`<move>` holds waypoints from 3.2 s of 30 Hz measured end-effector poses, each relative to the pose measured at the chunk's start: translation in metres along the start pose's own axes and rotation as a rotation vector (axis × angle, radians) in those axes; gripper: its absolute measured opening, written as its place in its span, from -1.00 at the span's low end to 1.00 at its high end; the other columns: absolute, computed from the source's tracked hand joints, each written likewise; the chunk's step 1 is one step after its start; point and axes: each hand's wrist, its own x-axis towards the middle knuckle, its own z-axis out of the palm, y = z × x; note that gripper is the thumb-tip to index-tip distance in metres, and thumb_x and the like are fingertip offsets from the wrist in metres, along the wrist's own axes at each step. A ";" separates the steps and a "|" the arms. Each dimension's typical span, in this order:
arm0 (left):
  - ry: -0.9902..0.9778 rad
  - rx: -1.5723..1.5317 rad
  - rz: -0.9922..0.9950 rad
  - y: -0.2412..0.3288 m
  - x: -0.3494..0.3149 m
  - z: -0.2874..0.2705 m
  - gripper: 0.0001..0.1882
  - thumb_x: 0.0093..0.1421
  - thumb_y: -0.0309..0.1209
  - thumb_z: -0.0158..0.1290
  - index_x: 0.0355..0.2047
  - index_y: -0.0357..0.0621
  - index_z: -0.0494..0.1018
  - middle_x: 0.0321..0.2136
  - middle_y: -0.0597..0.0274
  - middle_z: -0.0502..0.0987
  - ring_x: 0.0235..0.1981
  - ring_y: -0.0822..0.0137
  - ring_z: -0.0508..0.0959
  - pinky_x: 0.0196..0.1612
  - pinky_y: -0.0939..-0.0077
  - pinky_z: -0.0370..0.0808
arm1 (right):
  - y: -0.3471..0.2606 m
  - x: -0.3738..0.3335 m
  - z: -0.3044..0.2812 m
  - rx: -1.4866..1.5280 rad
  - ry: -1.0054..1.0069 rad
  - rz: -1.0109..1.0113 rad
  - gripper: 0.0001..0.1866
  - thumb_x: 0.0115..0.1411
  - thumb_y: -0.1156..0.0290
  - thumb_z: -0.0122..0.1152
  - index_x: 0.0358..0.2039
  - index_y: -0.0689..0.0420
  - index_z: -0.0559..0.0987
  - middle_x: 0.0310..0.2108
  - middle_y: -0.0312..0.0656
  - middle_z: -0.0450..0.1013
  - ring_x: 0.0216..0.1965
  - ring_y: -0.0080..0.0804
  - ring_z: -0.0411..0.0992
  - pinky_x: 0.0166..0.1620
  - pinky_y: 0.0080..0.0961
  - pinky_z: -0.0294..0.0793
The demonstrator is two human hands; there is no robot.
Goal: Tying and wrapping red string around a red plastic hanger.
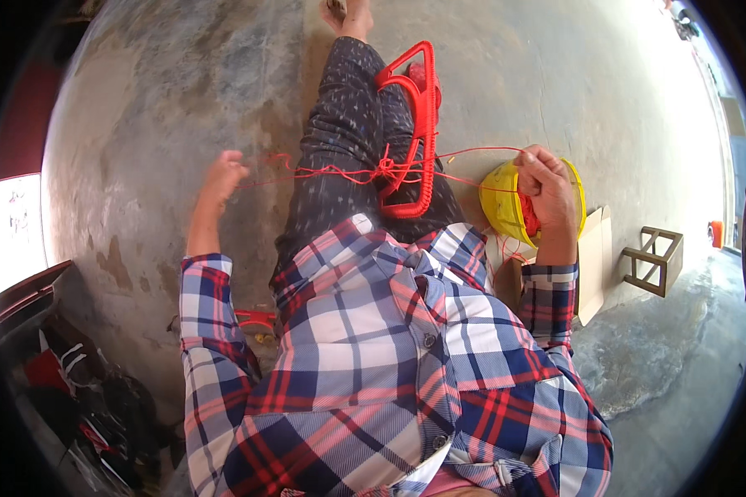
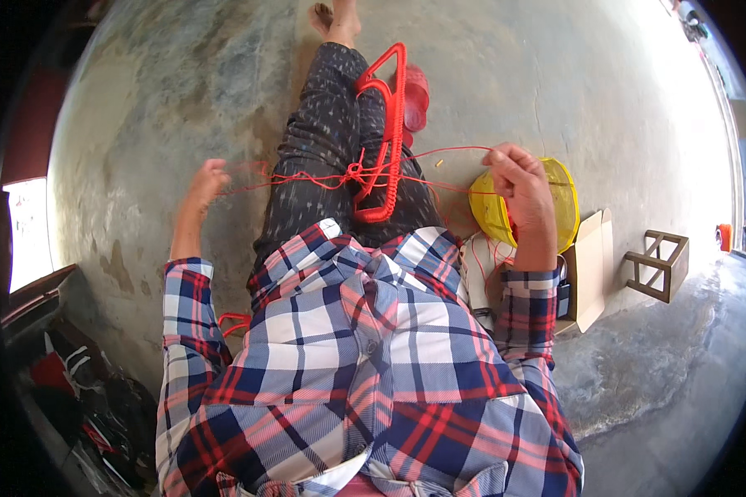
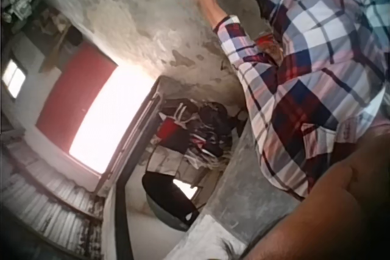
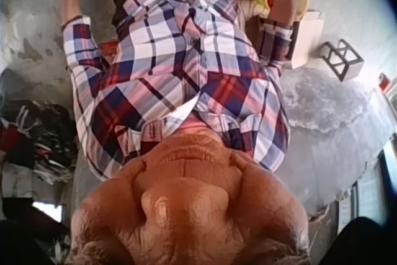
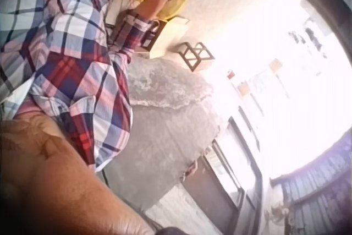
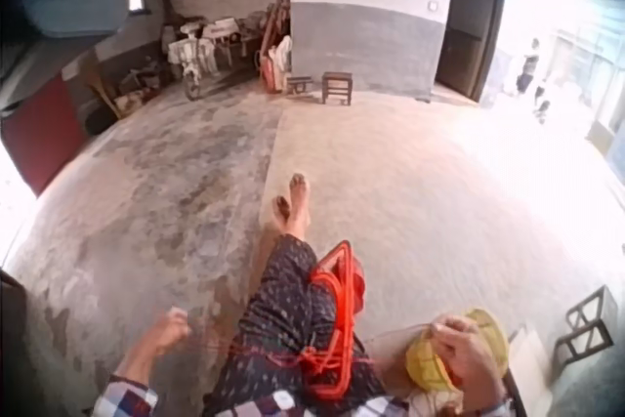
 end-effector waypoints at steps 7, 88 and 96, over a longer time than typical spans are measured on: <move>-0.053 0.278 1.040 0.119 -0.073 0.069 -0.54 -0.14 -0.44 0.15 -0.13 -0.12 0.46 -0.04 0.11 0.41 0.06 0.05 0.32 0.13 0.24 0.23 | -0.018 0.015 0.034 -0.126 -0.032 -0.040 -0.80 0.23 0.31 0.13 -0.39 0.19 0.54 -0.69 -0.50 0.15 -0.64 -0.77 0.02 -0.56 -0.73 -0.03; -0.438 -0.830 0.254 0.138 -0.088 0.050 -0.70 0.16 -0.31 -0.14 -0.69 -0.06 0.16 -0.57 0.12 0.42 -0.51 0.28 0.38 -0.40 0.44 0.34 | -0.007 0.039 0.056 -1.391 0.082 -0.144 -0.67 0.10 0.25 0.13 -0.11 0.03 0.56 -0.33 -0.06 0.54 -0.27 -0.04 0.51 -0.21 -0.20 0.47; -0.555 -0.924 0.345 0.165 -0.113 0.041 -0.75 0.12 -0.36 -0.13 -0.66 -0.11 0.19 -0.66 0.15 0.36 -0.52 0.30 0.35 -0.42 0.46 0.30 | -0.003 0.051 0.159 -0.866 -0.050 -0.908 -0.81 0.04 0.35 0.28 -0.35 0.16 0.60 -0.43 -0.10 0.54 -0.42 -0.19 0.52 -0.34 -0.41 0.47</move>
